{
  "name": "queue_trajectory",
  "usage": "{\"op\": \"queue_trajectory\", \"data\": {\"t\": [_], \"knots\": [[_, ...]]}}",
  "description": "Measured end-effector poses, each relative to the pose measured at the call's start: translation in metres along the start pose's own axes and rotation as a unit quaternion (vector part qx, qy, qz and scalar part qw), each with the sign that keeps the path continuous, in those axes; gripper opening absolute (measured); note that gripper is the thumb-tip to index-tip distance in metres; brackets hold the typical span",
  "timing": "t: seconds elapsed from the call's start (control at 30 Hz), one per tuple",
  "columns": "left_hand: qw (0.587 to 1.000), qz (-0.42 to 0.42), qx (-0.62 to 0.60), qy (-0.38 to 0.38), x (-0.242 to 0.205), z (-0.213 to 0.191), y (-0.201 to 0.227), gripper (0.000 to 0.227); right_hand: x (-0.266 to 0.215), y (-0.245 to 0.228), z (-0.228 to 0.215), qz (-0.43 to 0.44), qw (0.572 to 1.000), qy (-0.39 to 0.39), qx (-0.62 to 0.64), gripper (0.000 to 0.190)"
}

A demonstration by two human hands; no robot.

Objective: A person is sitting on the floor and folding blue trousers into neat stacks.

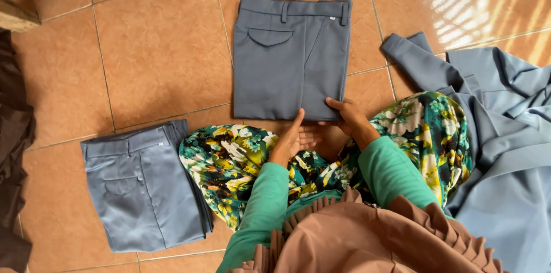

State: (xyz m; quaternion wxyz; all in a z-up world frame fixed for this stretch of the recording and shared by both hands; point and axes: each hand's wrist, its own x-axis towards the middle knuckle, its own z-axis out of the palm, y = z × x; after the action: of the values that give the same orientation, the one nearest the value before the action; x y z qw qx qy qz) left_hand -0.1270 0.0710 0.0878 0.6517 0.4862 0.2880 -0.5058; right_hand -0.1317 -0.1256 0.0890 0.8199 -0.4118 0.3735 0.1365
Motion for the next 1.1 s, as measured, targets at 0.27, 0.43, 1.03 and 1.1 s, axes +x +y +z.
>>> {"op": "queue_trajectory", "data": {"t": [0.27, 0.43, 1.03, 1.1], "knots": [[0.903, 0.256, -0.331, 0.099, 0.012, 0.011, 0.019, 0.064, 0.021, 0.000, -0.008, 0.002, 0.999, -0.053, -0.008, 0.060], [0.886, 0.309, -0.321, 0.127, -0.048, 0.013, 0.012, 0.055, 0.093, -0.030, -0.059, -0.014, 0.993, -0.115, -0.023, 0.071], [0.694, 0.596, -0.377, 0.143, -0.333, -0.205, 0.025, 0.031, -0.065, -0.085, 0.358, -0.194, 0.943, -0.271, -0.024, 0.030], [0.633, 0.590, -0.412, 0.285, -0.369, -0.229, -0.016, 0.028, -0.067, -0.043, 0.405, -0.162, 0.919, -0.351, -0.071, 0.040]]}}
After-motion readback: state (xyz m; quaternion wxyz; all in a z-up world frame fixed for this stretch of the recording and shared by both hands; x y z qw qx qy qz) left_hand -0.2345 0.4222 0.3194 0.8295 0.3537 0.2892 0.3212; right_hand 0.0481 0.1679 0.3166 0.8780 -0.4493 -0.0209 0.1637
